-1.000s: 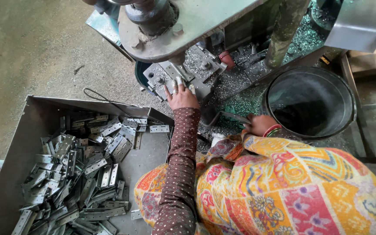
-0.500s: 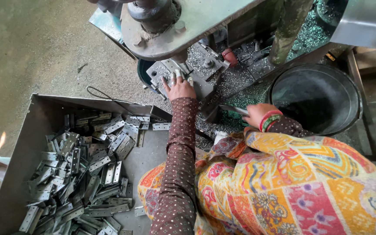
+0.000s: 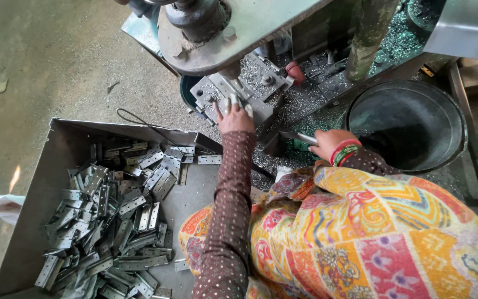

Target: The person sits on the floor and repeatedly places small metal pieces into a press machine, activates the press with a lever, and then removes the processed pieces into a metal bin.

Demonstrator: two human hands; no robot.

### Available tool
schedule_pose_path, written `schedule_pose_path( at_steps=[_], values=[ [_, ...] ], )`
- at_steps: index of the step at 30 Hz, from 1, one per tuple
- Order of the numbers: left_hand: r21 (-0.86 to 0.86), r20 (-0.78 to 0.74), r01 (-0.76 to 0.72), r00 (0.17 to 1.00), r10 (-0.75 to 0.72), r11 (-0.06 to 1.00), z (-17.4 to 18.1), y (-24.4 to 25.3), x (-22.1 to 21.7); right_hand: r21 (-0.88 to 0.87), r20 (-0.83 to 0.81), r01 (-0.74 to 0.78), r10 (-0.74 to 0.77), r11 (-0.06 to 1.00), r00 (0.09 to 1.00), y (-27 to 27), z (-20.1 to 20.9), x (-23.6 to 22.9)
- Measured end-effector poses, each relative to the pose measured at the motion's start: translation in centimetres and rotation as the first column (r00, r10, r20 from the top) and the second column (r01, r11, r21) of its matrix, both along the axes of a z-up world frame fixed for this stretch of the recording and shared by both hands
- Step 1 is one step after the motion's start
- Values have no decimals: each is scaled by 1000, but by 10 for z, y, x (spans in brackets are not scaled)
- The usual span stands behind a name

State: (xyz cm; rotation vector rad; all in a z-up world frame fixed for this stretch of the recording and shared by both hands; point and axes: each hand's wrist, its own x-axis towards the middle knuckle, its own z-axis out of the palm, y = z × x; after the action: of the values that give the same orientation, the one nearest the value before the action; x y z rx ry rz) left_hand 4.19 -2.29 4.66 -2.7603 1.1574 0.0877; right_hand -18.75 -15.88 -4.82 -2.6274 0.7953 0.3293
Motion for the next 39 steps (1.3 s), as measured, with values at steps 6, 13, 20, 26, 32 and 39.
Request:
schedule_pose_path(
  at_steps=[6, 13, 20, 26, 32, 39],
  values=[
    [-260, 255, 89, 967, -21, 961, -32, 23, -64, 3, -32, 7, -7, 1000, 999, 6, 40, 8],
    [-552, 191, 199, 975, -109, 810, -41, 27, -41, 1, -19, 3, -3, 1000, 1000, 8, 39, 7],
    [-586, 449, 245, 892, 58, 773, -16, 27, -23, 49, -20, 16, -15, 999, 1000, 8, 35, 5],
    [-282, 120, -140, 977, 179, 949, -37, 30, -5, -4, 9, 14, -14, 1000, 1000, 5, 31, 10],
    [-205, 222, -109, 963, 155, 973, -35, 54, -18, 10, -56, 6, -6, 1000, 998, 4, 27, 13],
    [-108, 109, 12, 994, 0, 994, -31, 11, -38, 1, -52, -2, 2, 1000, 999, 7, 33, 8]
  ],
)
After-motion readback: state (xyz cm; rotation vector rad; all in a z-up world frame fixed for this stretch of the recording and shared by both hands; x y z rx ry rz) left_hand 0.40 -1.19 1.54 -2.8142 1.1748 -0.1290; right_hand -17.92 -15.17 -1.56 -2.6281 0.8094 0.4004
